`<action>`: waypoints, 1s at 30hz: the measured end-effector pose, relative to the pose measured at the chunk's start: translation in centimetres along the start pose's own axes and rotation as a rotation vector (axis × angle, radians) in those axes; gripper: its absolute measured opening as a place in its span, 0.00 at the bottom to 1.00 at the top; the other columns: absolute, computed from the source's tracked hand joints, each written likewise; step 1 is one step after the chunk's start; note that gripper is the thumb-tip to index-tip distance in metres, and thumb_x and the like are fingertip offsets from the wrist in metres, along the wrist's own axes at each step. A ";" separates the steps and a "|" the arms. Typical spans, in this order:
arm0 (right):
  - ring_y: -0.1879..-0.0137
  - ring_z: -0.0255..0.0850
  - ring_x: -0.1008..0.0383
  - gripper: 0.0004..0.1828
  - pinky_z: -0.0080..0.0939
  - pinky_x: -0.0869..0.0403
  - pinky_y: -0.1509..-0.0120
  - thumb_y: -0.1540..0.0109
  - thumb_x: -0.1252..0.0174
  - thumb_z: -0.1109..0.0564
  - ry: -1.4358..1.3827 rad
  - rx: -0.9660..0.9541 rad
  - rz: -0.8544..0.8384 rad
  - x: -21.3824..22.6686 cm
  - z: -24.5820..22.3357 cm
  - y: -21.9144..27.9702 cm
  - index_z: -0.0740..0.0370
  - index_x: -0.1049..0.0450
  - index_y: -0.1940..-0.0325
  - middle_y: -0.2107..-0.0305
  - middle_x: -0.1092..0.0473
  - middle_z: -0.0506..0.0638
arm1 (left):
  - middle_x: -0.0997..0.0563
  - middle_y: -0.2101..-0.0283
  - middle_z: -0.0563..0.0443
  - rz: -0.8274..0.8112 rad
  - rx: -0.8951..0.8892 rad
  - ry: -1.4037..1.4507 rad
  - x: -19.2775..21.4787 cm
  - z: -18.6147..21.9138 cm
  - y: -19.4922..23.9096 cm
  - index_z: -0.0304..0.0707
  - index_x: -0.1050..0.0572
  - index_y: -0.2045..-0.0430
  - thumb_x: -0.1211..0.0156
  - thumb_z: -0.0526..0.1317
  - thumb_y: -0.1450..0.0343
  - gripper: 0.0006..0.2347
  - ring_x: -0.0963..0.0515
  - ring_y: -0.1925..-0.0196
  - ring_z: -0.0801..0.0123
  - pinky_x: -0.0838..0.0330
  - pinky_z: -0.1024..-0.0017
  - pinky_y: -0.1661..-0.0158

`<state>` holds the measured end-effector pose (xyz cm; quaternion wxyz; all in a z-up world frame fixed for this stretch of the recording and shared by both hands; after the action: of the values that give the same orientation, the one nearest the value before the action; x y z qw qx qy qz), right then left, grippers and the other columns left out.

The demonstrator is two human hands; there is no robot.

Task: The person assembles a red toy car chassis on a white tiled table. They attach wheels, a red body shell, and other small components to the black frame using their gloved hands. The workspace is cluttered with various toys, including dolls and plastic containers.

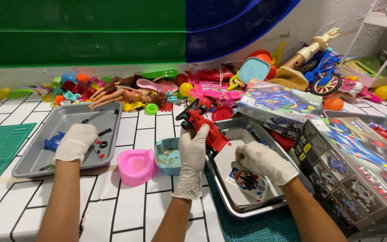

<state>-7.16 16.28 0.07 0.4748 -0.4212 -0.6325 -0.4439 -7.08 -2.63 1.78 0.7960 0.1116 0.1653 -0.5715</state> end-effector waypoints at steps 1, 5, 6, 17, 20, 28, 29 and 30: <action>0.50 0.47 0.19 0.05 0.51 0.24 0.41 0.42 0.44 0.51 -0.005 -0.001 0.000 1.0 -0.4 0.5 0.42 0.22 0.68 0.68 0.21 0.46 | 0.19 0.54 0.48 -0.001 0.001 -0.005 0.0 0.1 0.0 0.46 0.25 0.48 0.31 0.41 0.34 0.19 0.21 0.48 0.62 0.22 0.57 0.50; 0.55 0.46 0.19 0.10 0.46 0.23 0.46 0.39 0.42 0.62 -0.543 0.133 0.344 4.8 0.2 0.6 0.51 0.19 0.59 0.65 0.21 0.51 | 0.20 0.54 0.45 0.039 -0.008 -0.018 0.4 0.2 0.0 0.44 0.26 0.47 0.32 0.41 0.33 0.20 0.23 0.48 0.62 0.23 0.54 0.50; 0.56 0.43 0.20 0.10 0.44 0.23 0.50 0.41 0.39 0.62 -0.546 0.263 0.511 5.6 0.5 0.8 0.50 0.21 0.58 0.66 0.23 0.49 | 0.20 0.53 0.46 0.048 -0.014 -0.019 0.5 0.2 0.1 0.44 0.26 0.46 0.32 0.41 0.33 0.20 0.23 0.48 0.62 0.23 0.54 0.50; 0.59 0.46 0.19 0.10 0.42 0.21 0.54 0.45 0.34 0.65 -0.645 0.425 0.630 6.0 -1.1 1.5 0.55 0.19 0.61 0.67 0.21 0.52 | 0.21 0.51 0.45 0.066 0.001 0.030 0.5 0.2 0.7 0.43 0.28 0.44 0.35 0.42 0.32 0.21 0.25 0.47 0.61 0.25 0.54 0.51; 0.59 0.46 0.19 0.10 0.43 0.21 0.53 0.45 0.35 0.66 -0.673 0.410 0.598 5.8 -1.1 1.3 0.56 0.18 0.60 0.67 0.21 0.53 | 0.23 0.50 0.42 0.051 0.011 0.050 0.1 0.8 1.3 0.40 0.30 0.42 0.36 0.42 0.31 0.22 0.26 0.45 0.57 0.26 0.53 0.49; 0.61 0.42 0.20 0.11 0.41 0.22 0.52 0.46 0.32 0.63 -0.664 0.418 0.590 5.5 -1.1 1.3 0.52 0.17 0.61 0.69 0.21 0.49 | 0.22 0.51 0.46 0.081 0.016 0.042 1.2 -1.4 -0.3 0.44 0.29 0.44 0.35 0.43 0.32 0.21 0.25 0.48 0.60 0.25 0.55 0.54; 0.61 0.41 0.20 0.12 0.41 0.22 0.52 0.45 0.32 0.63 -0.666 0.398 0.575 5.2 -0.9 0.9 0.52 0.17 0.59 0.70 0.21 0.48 | 0.22 0.51 0.44 0.073 0.016 0.060 1.0 -1.4 -0.1 0.43 0.28 0.44 0.35 0.42 0.32 0.20 0.25 0.48 0.58 0.24 0.54 0.54; 0.61 0.39 0.21 0.12 0.41 0.22 0.52 0.45 0.33 0.62 -0.667 0.378 0.559 4.8 -0.6 0.6 0.51 0.18 0.58 0.70 0.21 0.47 | 0.22 0.51 0.43 0.064 0.017 0.079 0.9 -1.4 0.1 0.42 0.28 0.44 0.35 0.42 0.31 0.20 0.24 0.48 0.57 0.24 0.53 0.54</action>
<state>-7.38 16.38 4.93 0.4152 -0.6013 -0.6825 -0.0166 -6.96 -2.86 0.20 0.8059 0.1459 0.1880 -0.5421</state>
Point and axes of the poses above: each hand's wrist, its own y-axis away from the middle knuckle, its own x-axis out of the back of the hand, z = x × y, the point moved 8 cm from there along -y, towards the middle knuckle
